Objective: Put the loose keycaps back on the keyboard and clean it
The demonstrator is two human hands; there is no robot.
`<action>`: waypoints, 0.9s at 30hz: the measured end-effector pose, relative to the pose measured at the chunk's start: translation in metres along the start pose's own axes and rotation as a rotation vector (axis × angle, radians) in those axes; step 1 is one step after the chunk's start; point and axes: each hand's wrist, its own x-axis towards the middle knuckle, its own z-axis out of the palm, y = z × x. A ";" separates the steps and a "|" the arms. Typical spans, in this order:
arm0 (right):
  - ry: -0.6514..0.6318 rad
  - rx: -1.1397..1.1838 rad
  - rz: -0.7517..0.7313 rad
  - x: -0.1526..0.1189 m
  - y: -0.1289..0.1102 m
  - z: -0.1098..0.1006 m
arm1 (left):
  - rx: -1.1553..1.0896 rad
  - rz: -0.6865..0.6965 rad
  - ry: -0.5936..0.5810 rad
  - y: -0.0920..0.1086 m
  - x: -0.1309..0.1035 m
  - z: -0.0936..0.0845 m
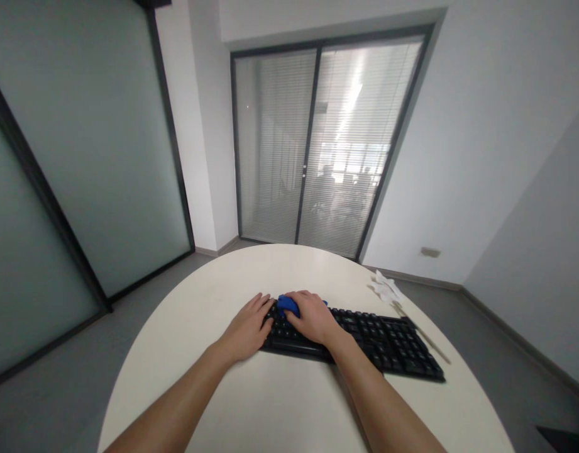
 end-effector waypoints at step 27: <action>-0.174 0.106 -0.246 -0.033 -0.029 -0.025 | 0.041 0.040 0.052 -0.004 0.001 0.006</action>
